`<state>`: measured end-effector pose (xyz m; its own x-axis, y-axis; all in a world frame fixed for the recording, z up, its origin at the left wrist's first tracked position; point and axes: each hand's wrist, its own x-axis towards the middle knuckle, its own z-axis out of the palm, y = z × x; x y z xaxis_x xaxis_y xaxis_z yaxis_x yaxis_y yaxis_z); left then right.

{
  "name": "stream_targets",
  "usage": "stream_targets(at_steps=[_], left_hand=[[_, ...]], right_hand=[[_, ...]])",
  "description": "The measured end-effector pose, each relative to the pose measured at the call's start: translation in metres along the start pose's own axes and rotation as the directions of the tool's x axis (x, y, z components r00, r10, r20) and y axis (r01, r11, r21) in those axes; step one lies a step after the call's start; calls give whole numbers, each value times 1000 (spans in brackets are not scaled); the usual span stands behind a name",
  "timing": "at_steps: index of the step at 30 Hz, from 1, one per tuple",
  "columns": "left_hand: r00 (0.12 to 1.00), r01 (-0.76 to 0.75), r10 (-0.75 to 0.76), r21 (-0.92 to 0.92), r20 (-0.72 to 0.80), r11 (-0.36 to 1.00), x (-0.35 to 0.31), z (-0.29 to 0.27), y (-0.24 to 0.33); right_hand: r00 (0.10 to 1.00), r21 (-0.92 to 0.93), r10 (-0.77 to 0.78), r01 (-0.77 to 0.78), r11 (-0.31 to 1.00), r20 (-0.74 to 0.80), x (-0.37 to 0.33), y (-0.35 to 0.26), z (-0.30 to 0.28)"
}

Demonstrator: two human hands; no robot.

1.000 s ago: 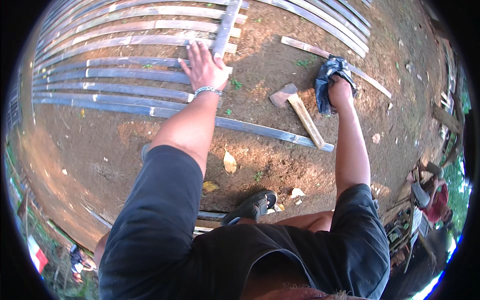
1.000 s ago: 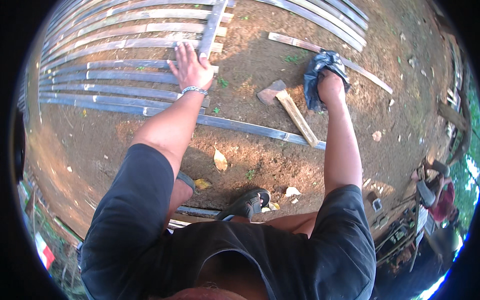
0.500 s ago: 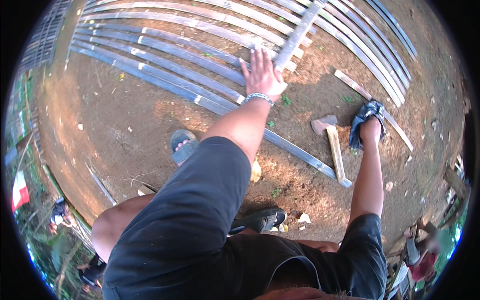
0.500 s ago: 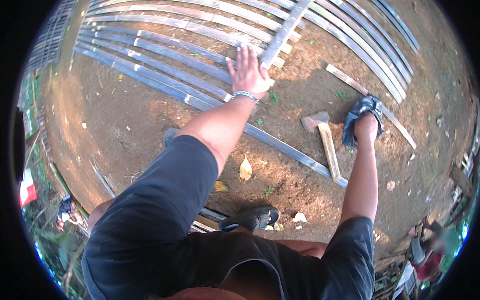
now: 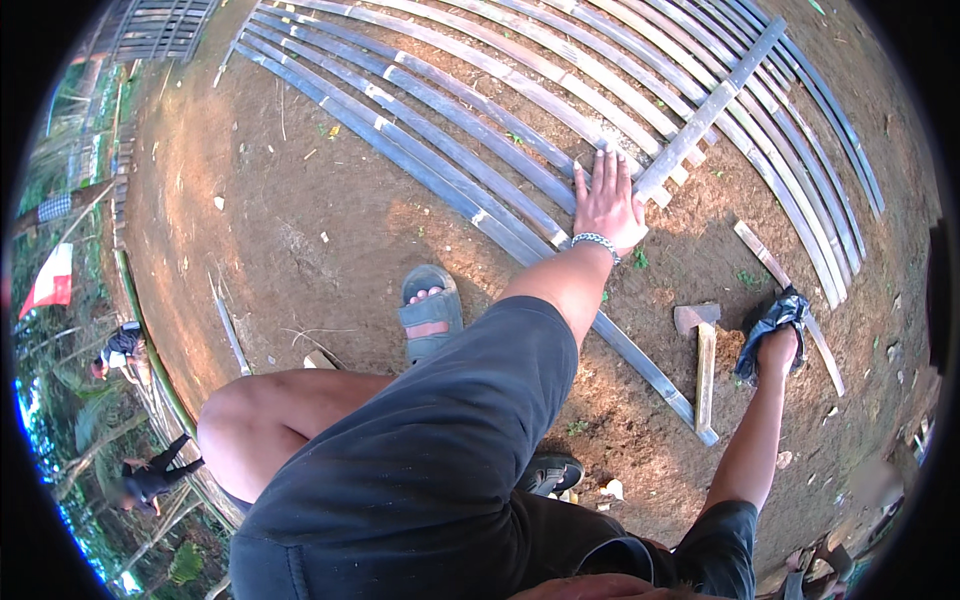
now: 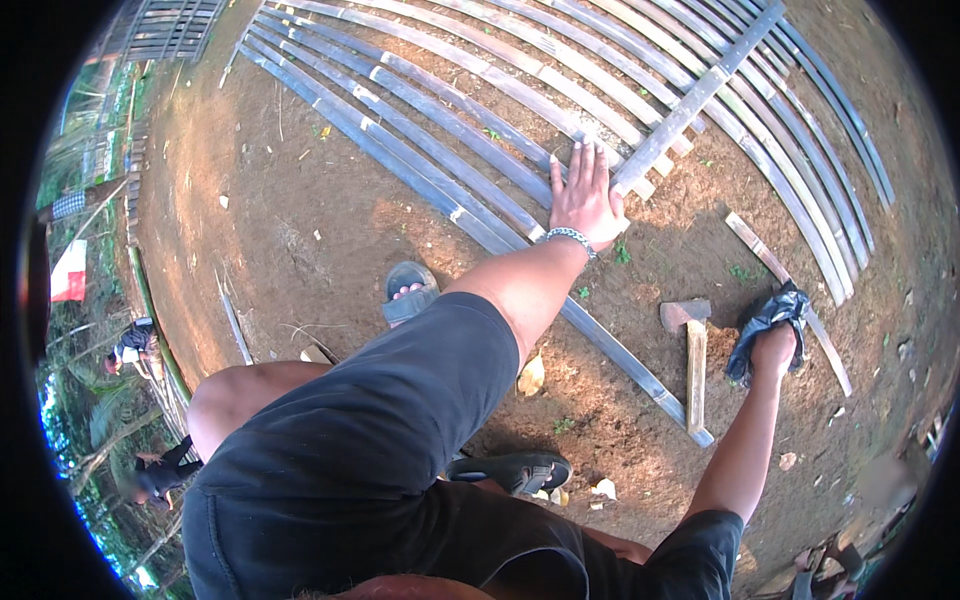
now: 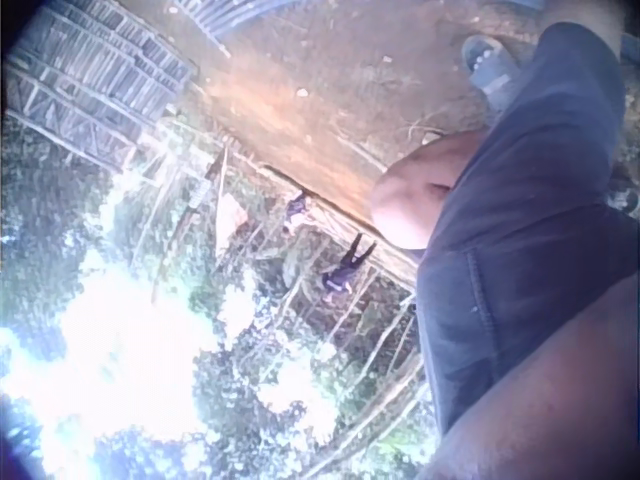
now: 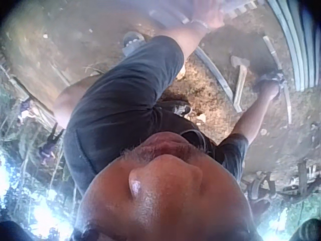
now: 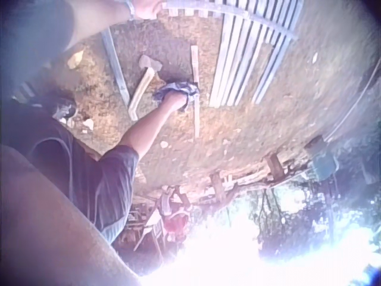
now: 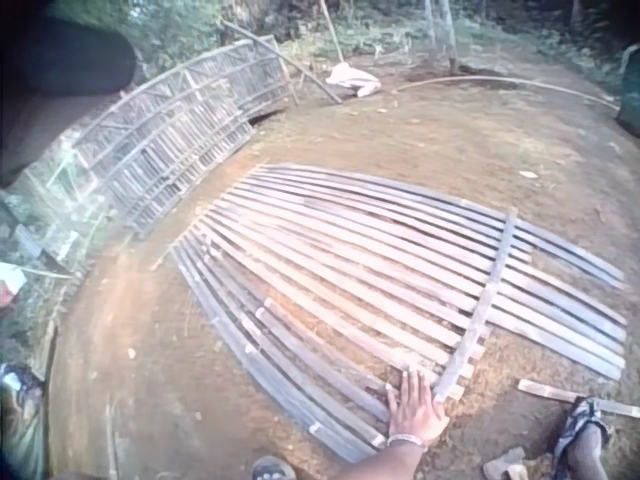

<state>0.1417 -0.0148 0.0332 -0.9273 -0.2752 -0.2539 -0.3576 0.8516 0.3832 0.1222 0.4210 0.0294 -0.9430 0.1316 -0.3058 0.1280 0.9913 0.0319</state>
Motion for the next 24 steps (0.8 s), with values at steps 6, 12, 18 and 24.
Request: stream_targets(at_steps=[6,12,18,24], left_hand=[[1000,6,-5,-2,3,1000,-2,0,-2],[1000,-13,12,-26,-21,1000,-1,1,1],[999,-23,23,-16,-36,1000,-2,3,-3],[994,-45,40,-47,-100,998,-4,11,-7]], right_hand=[[1000,138,16,-16,990,0,-3,2,-6],[999,82,-32,30,996,25,3,19,-4],[990,142,-31,50,989,-136,-23,-2,-34],[915,361,121,29,932,-386,-84,-29,-103]])
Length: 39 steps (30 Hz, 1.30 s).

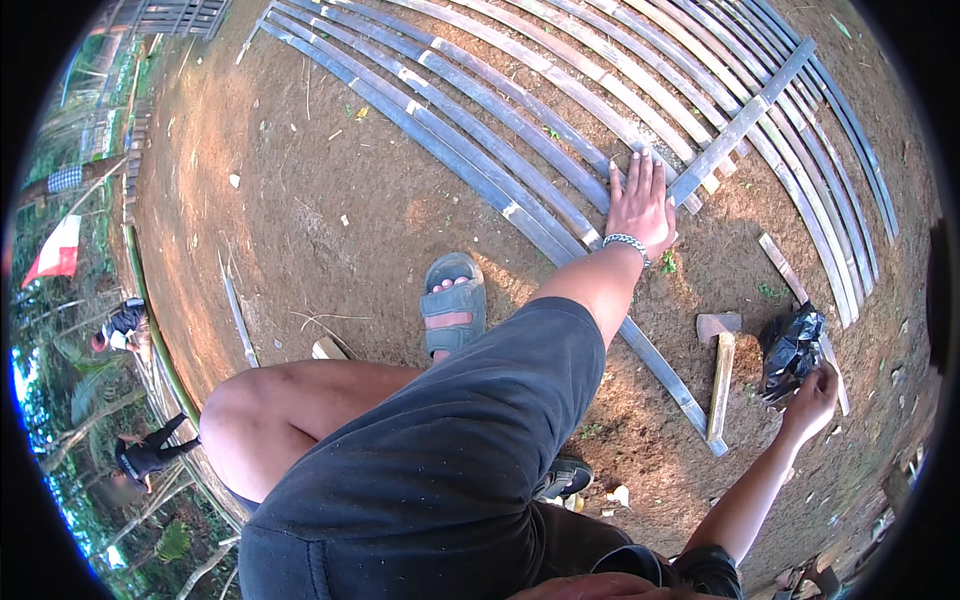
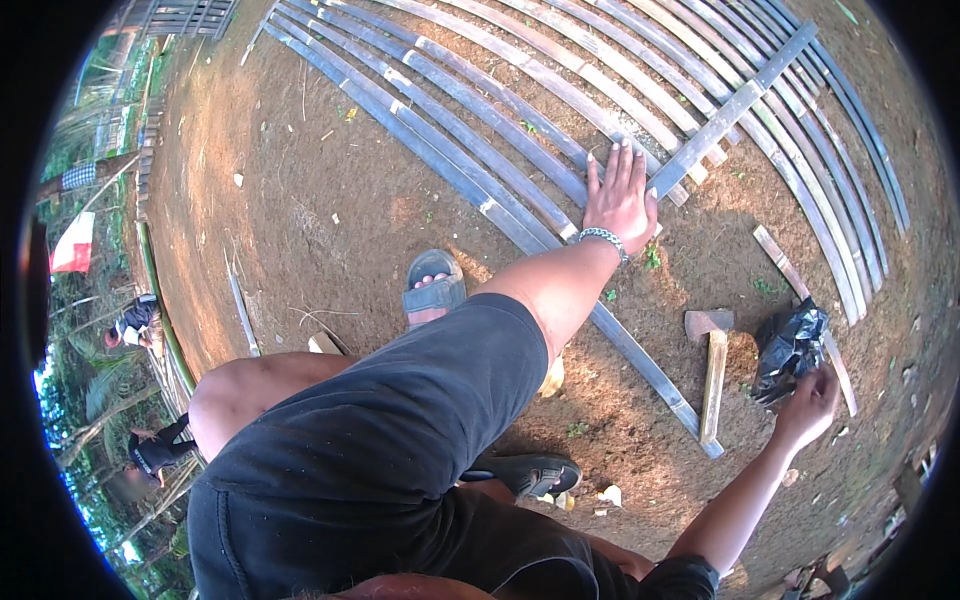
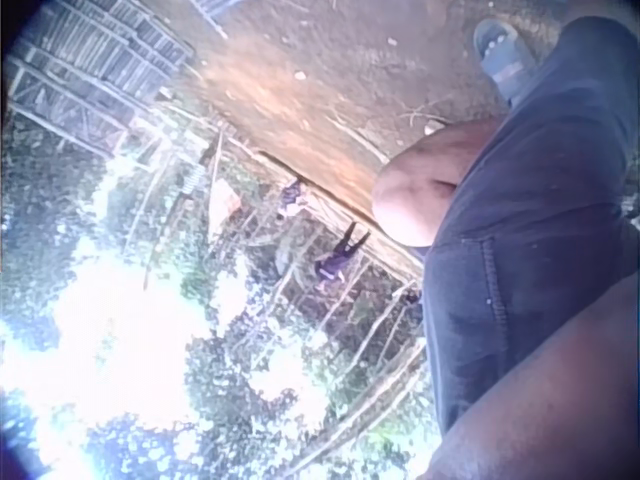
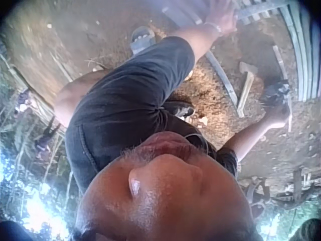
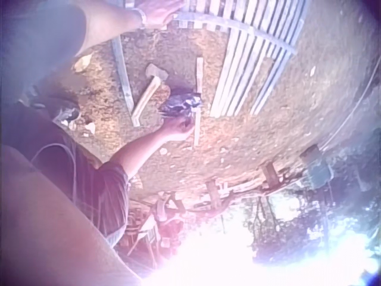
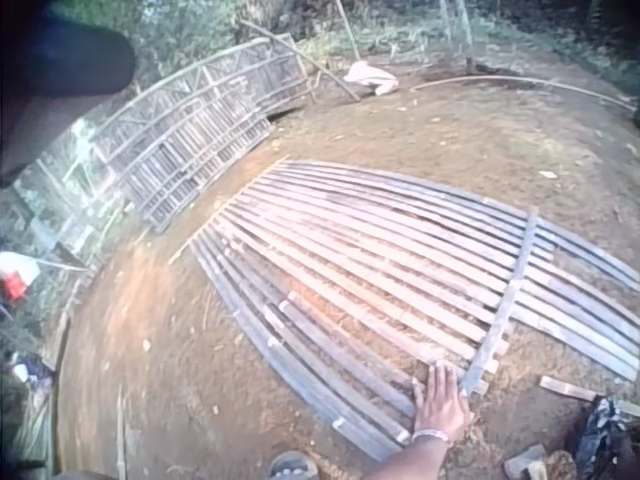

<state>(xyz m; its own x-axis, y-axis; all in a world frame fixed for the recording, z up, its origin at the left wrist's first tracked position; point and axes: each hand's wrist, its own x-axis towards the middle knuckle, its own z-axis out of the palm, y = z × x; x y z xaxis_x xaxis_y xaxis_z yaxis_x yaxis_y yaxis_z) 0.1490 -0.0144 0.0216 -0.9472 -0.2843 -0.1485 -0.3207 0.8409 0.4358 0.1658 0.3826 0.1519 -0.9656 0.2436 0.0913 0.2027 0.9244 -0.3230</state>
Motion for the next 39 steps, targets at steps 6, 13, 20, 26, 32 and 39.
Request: stream_targets(at_steps=[6,13,20,26,32,39], left_hand=[[990,-68,55,-93,-129,993,-3,10,-11],[899,-385,315,-208,-304,899,-17,-3,-9],[900,-424,378,-233,-218,875,-19,0,-10],[882,-442,375,-227,-284,868,-16,6,-18],[849,-454,315,-281,-426,845,-12,11,-7],[850,-439,296,-273,-436,856,-8,9,-14]], right_hand=[[979,402,-196,161,901,47,-34,-119,21],[862,292,-333,229,929,382,-9,-219,134],[756,244,-429,352,903,494,5,-236,159],[667,320,-431,291,902,608,12,-242,154],[802,539,-314,-11,842,508,0,-213,146],[821,429,-155,-118,895,549,-80,-116,106]])
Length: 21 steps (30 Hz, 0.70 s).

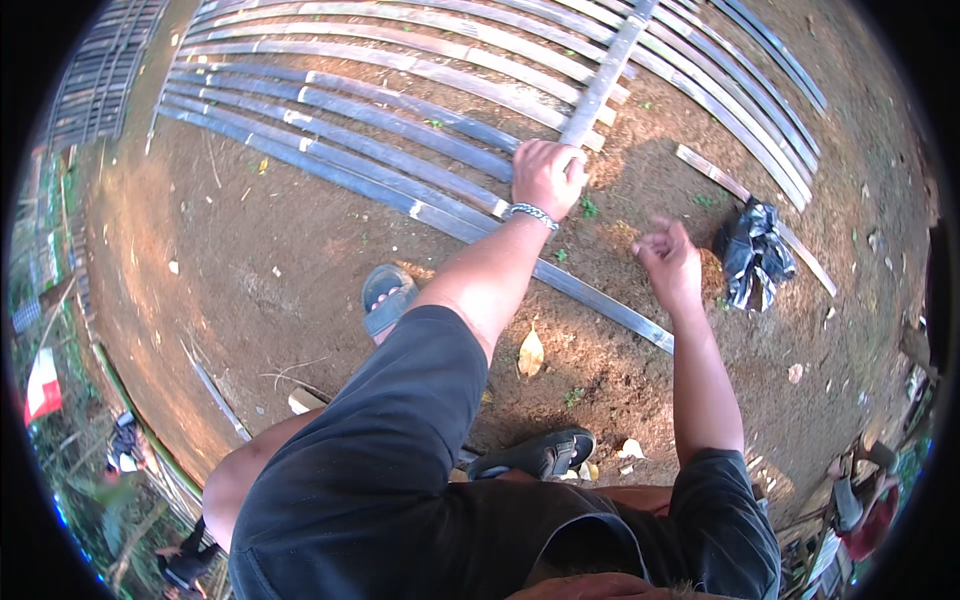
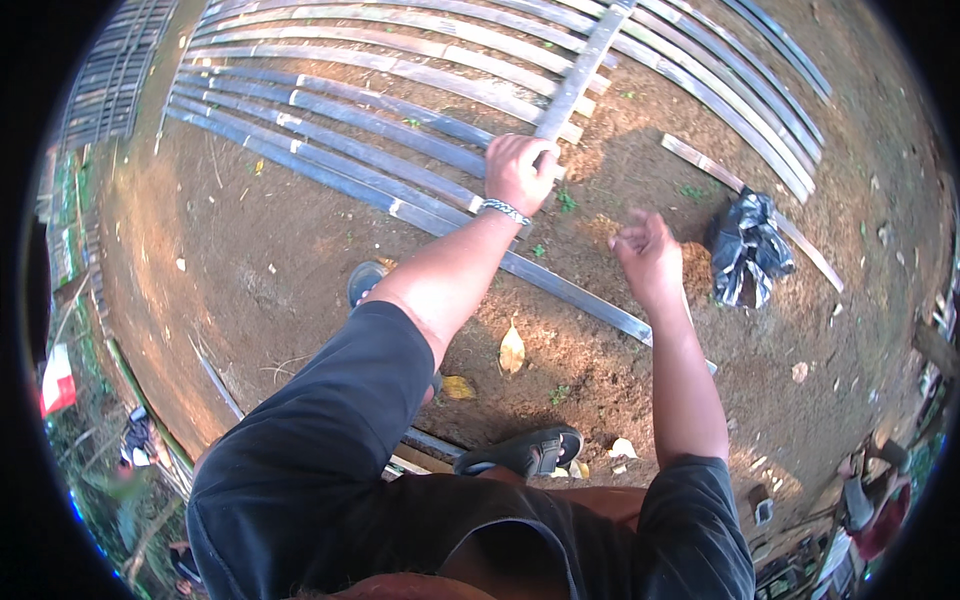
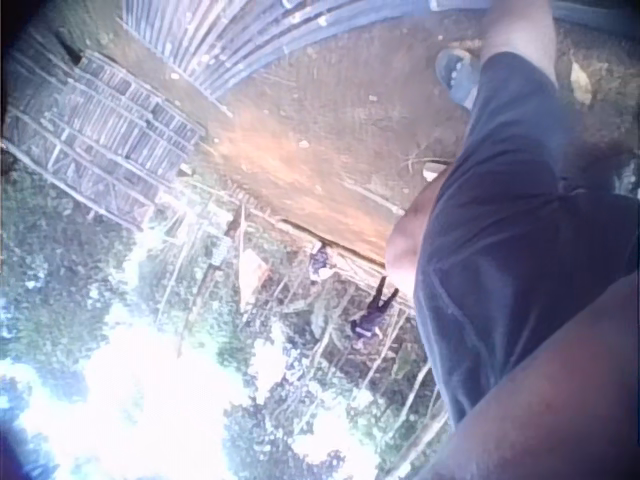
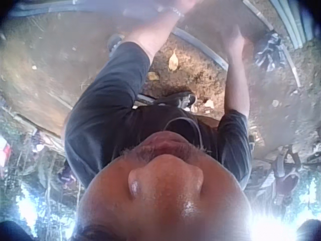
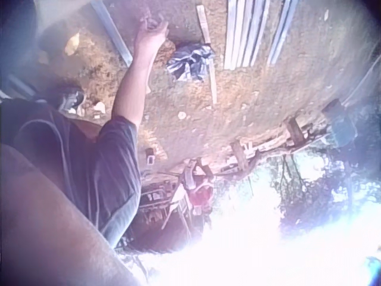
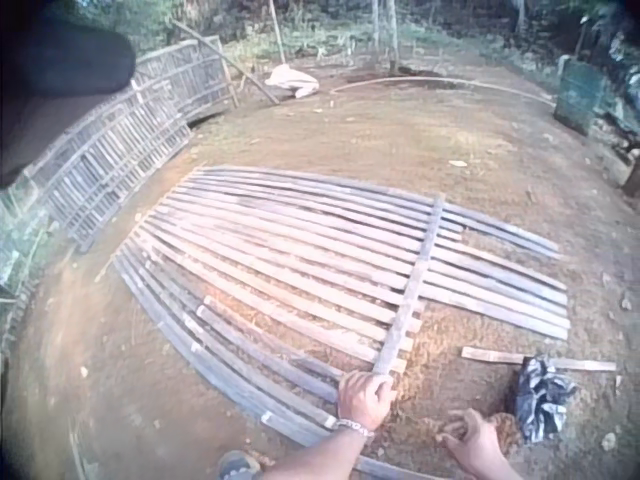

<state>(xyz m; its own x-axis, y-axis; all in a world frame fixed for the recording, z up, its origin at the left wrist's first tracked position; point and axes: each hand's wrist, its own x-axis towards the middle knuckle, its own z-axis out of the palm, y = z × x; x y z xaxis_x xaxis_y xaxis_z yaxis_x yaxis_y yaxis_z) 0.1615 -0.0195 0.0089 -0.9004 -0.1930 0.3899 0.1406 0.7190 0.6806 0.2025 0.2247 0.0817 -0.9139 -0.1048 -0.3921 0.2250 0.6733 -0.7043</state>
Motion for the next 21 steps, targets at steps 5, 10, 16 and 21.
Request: stream_targets(at_steps=[5,10,16,21], left_hand=[[992,93,-86,71,-89,993,12,18,5],[957,287,-289,-52,-31,956,23,27,0],[937,346,-346,4,-49,938,24,30,0],[941,338,-337,15,-30,941,23,34,-4]], right_hand=[[992,-132,40,-25,991,118,-55,23,-22],[992,-118,46,-32,993,117,-72,22,-29],[987,-68,73,-64,996,142,-75,20,-20],[995,-29,95,-94,995,16,-70,40,-19]])
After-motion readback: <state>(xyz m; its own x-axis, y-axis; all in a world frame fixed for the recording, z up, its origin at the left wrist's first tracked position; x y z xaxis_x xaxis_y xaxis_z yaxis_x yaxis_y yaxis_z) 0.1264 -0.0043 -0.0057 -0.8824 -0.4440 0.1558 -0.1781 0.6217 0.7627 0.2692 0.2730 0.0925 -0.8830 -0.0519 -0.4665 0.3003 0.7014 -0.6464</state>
